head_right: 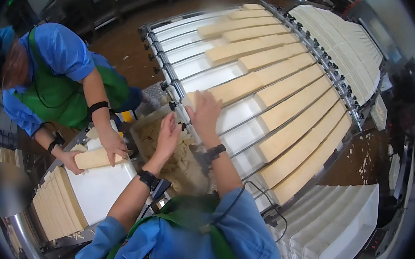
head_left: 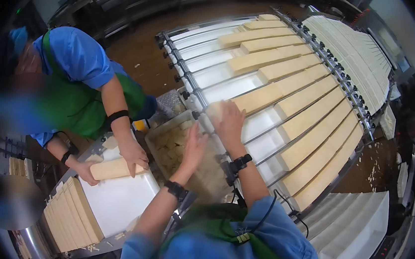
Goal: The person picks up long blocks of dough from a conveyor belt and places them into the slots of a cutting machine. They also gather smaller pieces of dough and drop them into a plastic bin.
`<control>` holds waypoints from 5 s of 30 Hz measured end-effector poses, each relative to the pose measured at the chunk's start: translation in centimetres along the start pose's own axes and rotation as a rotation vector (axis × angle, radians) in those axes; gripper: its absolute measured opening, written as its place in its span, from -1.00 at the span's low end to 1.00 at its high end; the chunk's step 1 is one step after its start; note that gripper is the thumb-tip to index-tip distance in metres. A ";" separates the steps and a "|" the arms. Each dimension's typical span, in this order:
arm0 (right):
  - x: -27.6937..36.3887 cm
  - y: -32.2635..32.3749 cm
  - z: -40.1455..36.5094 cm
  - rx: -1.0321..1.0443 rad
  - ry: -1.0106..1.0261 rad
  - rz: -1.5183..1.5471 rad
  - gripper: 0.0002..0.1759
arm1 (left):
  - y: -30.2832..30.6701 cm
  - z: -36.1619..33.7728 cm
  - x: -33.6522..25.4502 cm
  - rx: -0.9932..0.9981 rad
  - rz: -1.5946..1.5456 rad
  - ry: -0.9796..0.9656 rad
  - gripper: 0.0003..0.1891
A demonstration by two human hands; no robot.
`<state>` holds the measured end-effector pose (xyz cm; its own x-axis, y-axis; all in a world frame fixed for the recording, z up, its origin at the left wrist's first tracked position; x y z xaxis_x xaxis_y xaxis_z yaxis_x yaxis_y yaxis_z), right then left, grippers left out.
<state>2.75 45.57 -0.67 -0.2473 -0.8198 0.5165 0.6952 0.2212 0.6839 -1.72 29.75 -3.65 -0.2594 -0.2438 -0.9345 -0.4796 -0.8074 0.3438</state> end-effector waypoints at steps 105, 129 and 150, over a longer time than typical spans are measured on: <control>16.2 0.1 -0.7 0.852 0.415 0.212 -0.68 | 21.6 -18.7 0.1 -0.114 0.299 0.139 -0.67; 58.3 -38.5 -22.2 0.844 0.725 0.319 -0.40 | 43.3 -41.3 15.7 -1.061 0.600 0.900 -0.15; 42.8 -29.8 -15.7 0.749 0.353 0.261 -0.43 | 40.7 -36.5 13.9 -0.680 0.772 0.749 -0.05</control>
<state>-17.91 -4.39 -7.05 0.1679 -0.7830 0.5989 0.0422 0.6127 0.7892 5.81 -26.08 -6.02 0.3637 -0.8348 -0.4133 0.1668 -0.3782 0.9106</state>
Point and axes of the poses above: each hand's wrist, its own z-axis towards the middle knuckle, its own y-axis out of the back of the hand, x = y × z, the point moved 1 cm from there along z, towards the middle knuckle, and after that the axes turned 10 degrees about z, right-handed, at the moved point
